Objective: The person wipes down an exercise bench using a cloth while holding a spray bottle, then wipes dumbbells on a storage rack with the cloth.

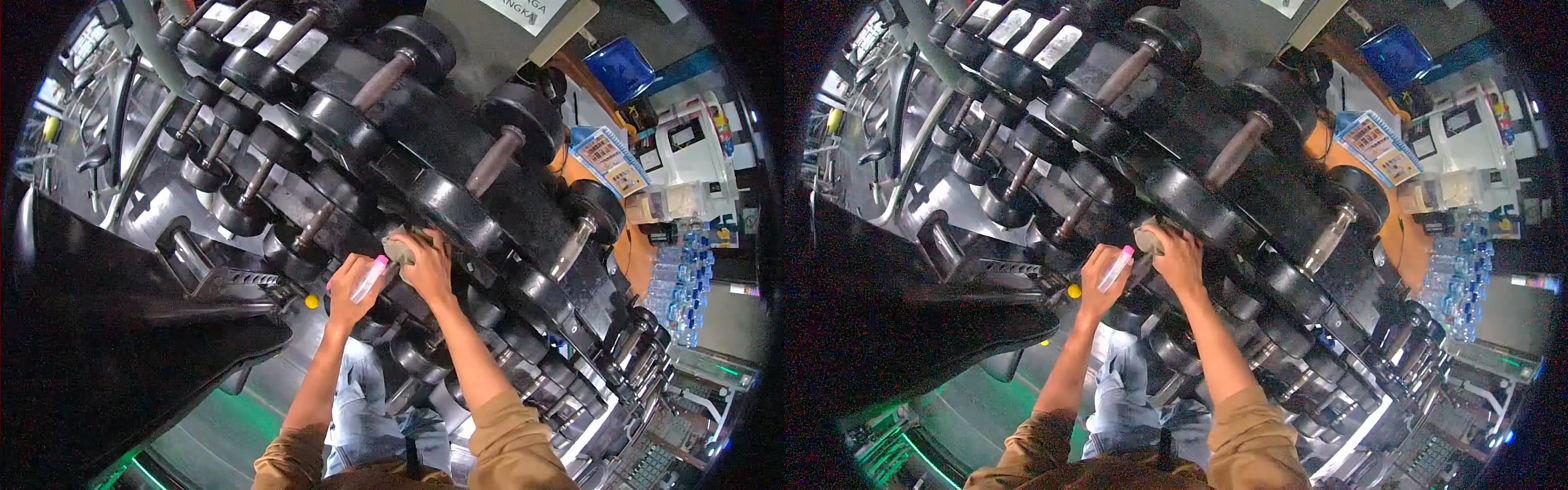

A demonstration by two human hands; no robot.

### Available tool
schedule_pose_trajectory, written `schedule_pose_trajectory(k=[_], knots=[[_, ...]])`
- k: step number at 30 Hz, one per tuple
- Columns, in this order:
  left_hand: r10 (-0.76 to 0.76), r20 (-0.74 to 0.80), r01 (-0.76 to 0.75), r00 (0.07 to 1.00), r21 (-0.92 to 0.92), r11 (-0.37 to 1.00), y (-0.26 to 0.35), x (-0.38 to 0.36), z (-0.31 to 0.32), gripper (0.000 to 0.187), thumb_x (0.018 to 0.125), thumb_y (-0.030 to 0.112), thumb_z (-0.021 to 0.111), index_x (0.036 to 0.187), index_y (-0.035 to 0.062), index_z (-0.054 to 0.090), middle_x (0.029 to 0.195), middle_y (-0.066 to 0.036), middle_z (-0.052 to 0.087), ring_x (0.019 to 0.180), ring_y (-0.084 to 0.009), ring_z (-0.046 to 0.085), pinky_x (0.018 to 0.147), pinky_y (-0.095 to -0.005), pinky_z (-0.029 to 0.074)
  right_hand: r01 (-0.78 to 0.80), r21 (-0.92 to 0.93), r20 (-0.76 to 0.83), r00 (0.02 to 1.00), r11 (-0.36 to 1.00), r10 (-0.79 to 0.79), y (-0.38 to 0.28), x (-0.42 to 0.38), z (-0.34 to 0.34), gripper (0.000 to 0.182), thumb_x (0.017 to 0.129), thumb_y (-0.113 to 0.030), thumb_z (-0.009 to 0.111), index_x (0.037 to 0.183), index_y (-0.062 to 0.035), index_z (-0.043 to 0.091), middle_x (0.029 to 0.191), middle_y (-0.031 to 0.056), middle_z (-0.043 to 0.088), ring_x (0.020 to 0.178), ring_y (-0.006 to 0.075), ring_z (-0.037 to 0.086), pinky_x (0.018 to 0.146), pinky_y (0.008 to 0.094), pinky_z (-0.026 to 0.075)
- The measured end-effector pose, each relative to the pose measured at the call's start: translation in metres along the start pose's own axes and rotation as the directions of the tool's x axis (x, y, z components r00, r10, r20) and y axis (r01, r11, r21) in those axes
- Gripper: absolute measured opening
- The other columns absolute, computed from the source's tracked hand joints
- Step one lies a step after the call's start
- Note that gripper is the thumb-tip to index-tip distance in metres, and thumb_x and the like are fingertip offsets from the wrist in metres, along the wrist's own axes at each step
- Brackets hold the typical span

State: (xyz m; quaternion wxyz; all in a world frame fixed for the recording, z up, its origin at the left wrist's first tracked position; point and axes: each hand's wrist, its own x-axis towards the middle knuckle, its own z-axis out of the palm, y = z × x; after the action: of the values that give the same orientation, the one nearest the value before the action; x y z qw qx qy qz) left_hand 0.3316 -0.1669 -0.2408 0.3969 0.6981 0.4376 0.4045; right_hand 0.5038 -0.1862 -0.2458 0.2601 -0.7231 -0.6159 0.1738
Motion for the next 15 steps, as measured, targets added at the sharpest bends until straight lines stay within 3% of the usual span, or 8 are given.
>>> schedule_pose_trajectory(k=[5,6,8,10,12,15], knots=[[0.034,-0.044,-0.023,0.998,0.228,0.973,-0.015,-0.008,-0.003,0.025,0.072,0.013,0.079,0.093,0.0055,0.068,0.097,-0.009,0.064,0.094,-0.0308,0.060,0.081,-0.0399,0.047,-0.077,-0.033,-0.069,0.995,0.996,0.075,0.025,-0.043,-0.013,0.050,0.071,-0.002,0.065,0.115,-0.0258,0.066,0.110,0.0029,0.070,0.109,0.0326,0.056,0.095,0.0421,0.045],[0.034,-0.046,-0.023,0.998,0.227,0.974,-0.020,-0.012,-0.001,0.025,0.072,0.013,0.079,0.093,0.0055,0.068,0.097,-0.009,0.064,0.094,-0.0308,0.060,0.081,-0.0399,0.047,-0.112,-0.002,-0.097,0.989,0.994,0.112,0.035,-0.053,-0.011,0.053,0.069,0.002,0.065,0.115,-0.0254,0.067,0.109,0.0026,0.070,0.108,0.0325,0.056,0.095,0.0418,0.045],[-0.117,-0.064,0.121,0.991,0.062,0.991,-0.032,-0.025,0.006,0.028,0.072,0.013,0.080,0.097,0.0066,0.069,0.101,-0.009,0.065,0.099,-0.0317,0.060,0.087,-0.0420,0.047,-0.195,0.017,-0.128,0.972,0.981,0.196,0.041,-0.065,-0.010,0.058,0.064,0.009,0.064,0.112,-0.0239,0.068,0.106,0.0015,0.071,0.105,0.0321,0.056,0.096,0.0405,0.045],[-0.103,-0.064,0.106,0.993,0.056,0.993,-0.039,-0.033,0.013,0.029,0.073,0.013,0.080,0.099,0.0070,0.069,0.103,-0.010,0.065,0.102,-0.0320,0.060,0.090,-0.0420,0.046,-0.201,0.024,-0.101,0.974,0.979,0.202,0.041,-0.063,-0.010,0.058,0.064,0.010,0.064,0.112,-0.0226,0.068,0.111,0.0016,0.070,0.111,0.0311,0.054,0.098,0.0403,0.044],[-0.087,-0.064,0.091,0.994,0.071,0.993,-0.042,-0.037,0.018,0.033,0.074,0.012,0.080,0.104,0.0065,0.068,0.106,-0.012,0.065,0.109,-0.0341,0.059,0.096,-0.0418,0.045,-0.204,0.034,-0.073,0.976,0.978,0.206,0.040,-0.057,-0.010,0.058,0.064,0.011,0.064,0.112,-0.0213,0.068,0.115,0.0016,0.068,0.118,0.0300,0.052,0.101,0.0400,0.043],[-0.140,-0.066,0.144,0.988,0.062,0.988,-0.052,-0.046,0.025,0.034,0.075,0.012,0.080,0.105,0.0041,0.066,0.107,-0.013,0.065,0.109,-0.0356,0.059,0.096,-0.0422,0.045,-0.105,-0.013,-0.039,0.994,0.994,0.105,0.033,-0.038,-0.014,0.053,0.066,0.007,0.065,0.112,-0.0210,0.068,0.115,0.0021,0.068,0.122,0.0290,0.052,0.102,0.0400,0.042]])
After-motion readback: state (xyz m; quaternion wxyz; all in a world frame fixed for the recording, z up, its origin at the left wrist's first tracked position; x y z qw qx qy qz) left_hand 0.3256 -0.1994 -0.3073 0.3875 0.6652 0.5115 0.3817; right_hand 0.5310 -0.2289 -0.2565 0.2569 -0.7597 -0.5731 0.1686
